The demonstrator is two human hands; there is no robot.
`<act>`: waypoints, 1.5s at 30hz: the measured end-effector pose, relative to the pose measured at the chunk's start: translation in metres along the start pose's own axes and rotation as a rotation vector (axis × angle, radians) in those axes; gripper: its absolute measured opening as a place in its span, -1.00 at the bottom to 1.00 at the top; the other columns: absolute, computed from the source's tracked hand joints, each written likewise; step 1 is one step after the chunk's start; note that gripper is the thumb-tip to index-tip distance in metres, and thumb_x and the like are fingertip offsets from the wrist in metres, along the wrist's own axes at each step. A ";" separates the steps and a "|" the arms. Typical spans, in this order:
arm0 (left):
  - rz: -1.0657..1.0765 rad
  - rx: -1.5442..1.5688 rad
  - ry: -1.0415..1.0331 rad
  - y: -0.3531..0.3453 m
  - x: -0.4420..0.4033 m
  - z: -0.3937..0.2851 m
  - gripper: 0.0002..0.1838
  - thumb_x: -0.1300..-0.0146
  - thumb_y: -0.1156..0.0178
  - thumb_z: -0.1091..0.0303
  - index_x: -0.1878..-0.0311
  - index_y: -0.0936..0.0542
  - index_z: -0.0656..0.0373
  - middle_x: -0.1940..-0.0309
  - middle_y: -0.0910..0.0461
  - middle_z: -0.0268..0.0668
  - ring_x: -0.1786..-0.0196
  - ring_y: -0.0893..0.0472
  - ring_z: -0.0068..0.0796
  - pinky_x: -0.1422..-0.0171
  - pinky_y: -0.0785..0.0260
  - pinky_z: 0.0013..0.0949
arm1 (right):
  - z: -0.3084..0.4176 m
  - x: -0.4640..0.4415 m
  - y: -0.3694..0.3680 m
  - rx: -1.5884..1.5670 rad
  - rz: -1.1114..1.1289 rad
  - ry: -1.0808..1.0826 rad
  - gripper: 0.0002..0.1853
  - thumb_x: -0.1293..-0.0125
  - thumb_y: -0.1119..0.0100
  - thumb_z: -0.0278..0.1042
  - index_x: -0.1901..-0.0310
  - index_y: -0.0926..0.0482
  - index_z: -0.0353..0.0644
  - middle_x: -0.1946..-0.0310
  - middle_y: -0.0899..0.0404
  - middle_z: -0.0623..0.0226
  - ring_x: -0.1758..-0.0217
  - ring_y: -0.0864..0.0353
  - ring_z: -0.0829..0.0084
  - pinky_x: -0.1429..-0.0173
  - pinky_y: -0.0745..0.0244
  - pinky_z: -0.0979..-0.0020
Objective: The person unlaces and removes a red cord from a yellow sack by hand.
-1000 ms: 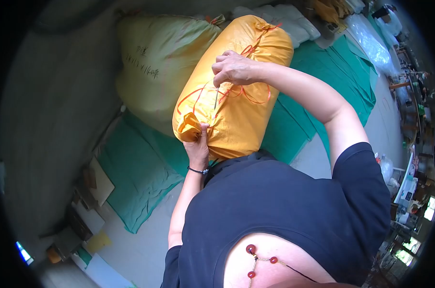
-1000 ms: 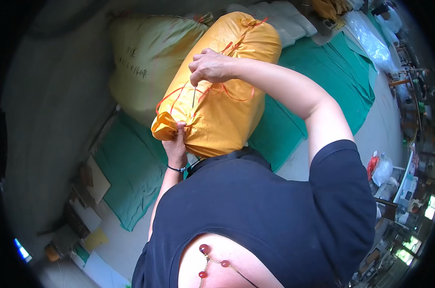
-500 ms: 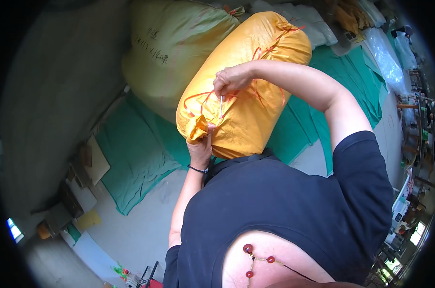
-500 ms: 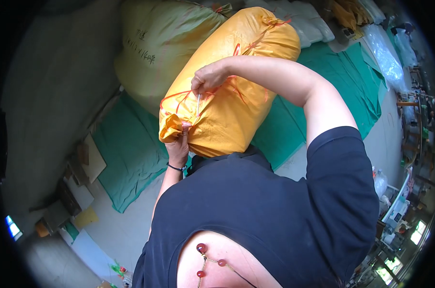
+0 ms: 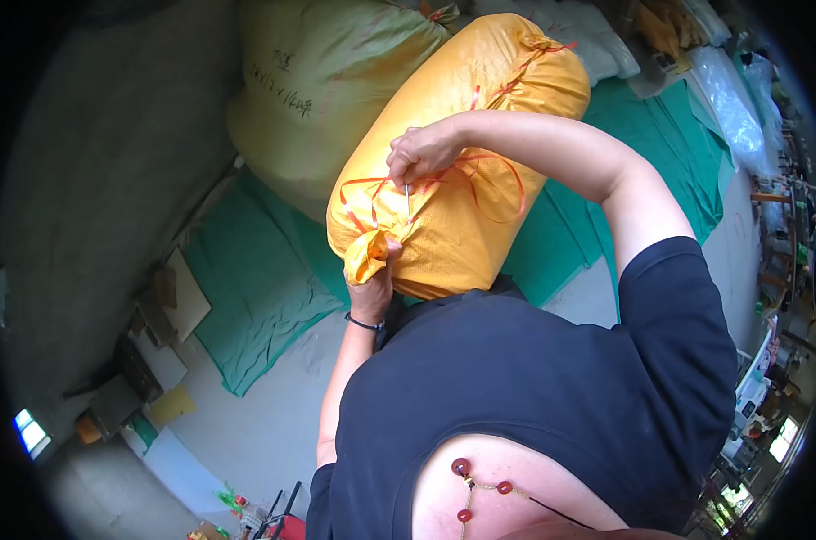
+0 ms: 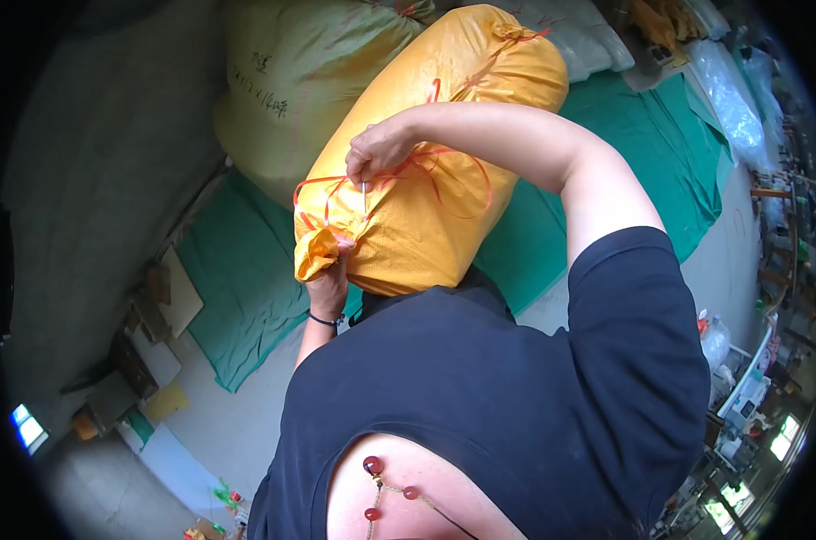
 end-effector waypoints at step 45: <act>0.312 0.169 0.170 -0.025 -0.029 0.019 -0.74 -0.40 -0.14 0.27 0.32 -0.64 0.25 0.52 -0.49 -0.45 0.47 -0.40 -0.65 0.34 -0.29 -0.44 | 0.374 0.451 -0.503 0.561 -2.218 -2.342 -0.75 -0.28 -0.10 -0.44 0.02 -0.59 -0.19 0.13 -0.61 0.19 0.06 -0.58 0.26 -0.04 -0.48 0.33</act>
Point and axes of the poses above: each hand's wrist, its own x-axis away from the middle knuckle, its own y-axis out of the back of the hand, z = x × y, the point moved 7 cm from there along -x, towards the middle knuckle
